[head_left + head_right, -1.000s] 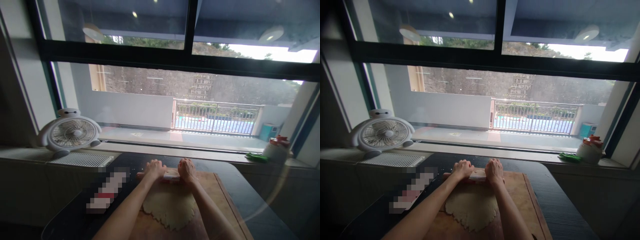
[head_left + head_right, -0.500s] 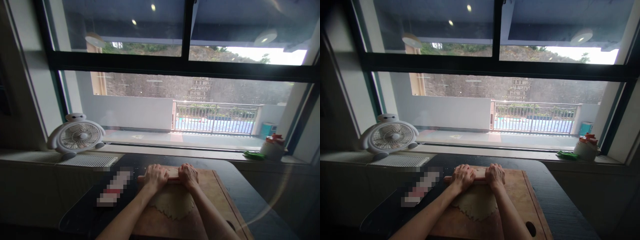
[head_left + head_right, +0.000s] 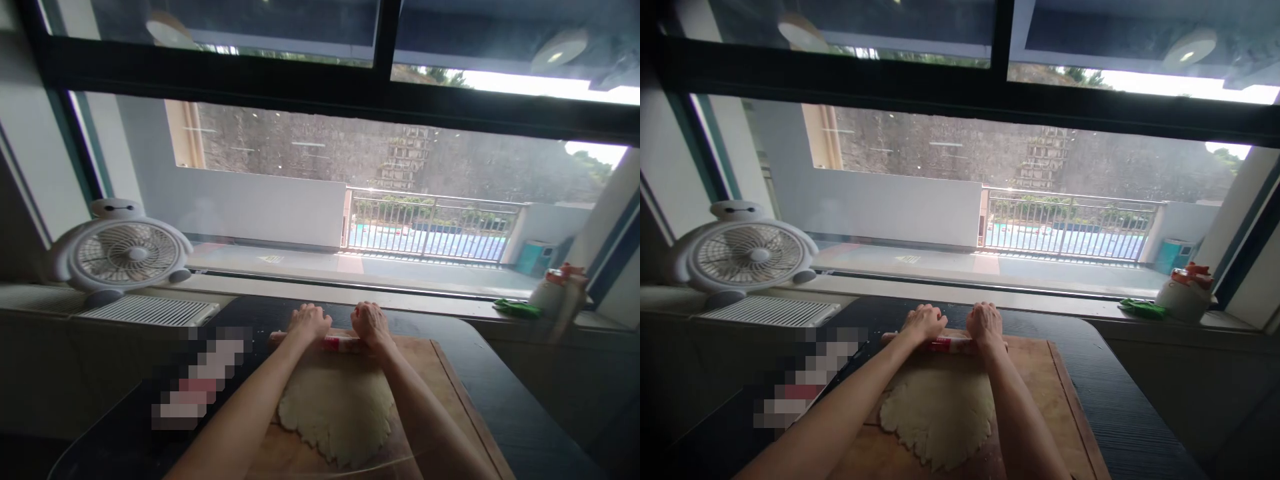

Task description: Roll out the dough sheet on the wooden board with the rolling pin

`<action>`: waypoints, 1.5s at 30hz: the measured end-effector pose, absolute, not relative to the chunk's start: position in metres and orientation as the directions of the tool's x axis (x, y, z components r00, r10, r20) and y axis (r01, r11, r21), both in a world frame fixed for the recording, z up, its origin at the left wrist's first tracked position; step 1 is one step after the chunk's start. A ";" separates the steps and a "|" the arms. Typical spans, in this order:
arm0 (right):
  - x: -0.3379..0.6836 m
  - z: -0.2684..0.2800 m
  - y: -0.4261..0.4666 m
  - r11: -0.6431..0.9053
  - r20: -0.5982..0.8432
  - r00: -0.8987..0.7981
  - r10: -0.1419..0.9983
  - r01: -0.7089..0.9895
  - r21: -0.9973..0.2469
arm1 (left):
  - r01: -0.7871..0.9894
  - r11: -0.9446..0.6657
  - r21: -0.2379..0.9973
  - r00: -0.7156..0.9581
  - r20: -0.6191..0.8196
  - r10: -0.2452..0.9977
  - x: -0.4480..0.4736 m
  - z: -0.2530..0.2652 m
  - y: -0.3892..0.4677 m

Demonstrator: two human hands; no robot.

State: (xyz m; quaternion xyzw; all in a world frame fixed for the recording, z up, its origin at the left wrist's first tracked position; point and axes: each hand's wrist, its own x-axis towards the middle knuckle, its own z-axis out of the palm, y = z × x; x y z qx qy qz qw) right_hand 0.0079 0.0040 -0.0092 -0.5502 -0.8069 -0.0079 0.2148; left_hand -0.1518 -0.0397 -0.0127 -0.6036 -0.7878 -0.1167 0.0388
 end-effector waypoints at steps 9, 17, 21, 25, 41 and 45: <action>0.015 -0.015 -0.010 0.349 0.294 -0.271 0.917 0.902 -0.254 | 0.963 0.241 0.124 -0.260 0.179 0.949 -0.150 -0.017 -0.051; 0.032 -0.019 -0.070 0.321 0.340 -0.226 0.913 0.912 -0.254 | 0.980 0.174 0.100 -0.197 0.325 0.925 -0.126 -0.014 -0.121; 0.038 -0.026 -0.098 0.402 0.451 -0.281 0.847 0.894 -0.197 | 0.993 0.082 0.080 -0.109 0.450 0.886 -0.119 -0.016 -0.149; 0.038 -0.026 -0.097 0.381 0.443 -0.266 0.856 0.903 -0.195 | 0.987 0.133 0.095 -0.160 0.415 0.895 -0.117 -0.013 -0.148; 0.008 -0.018 0.005 0.247 0.194 -0.196 0.961 0.925 -0.289 | 0.946 0.285 0.153 -0.301 0.099 0.948 -0.156 -0.015 -0.039; 0.010 -0.020 0.007 0.266 0.156 -0.229 0.961 0.920 -0.287 | 0.955 0.264 0.139 -0.277 0.092 0.956 -0.156 -0.014 -0.040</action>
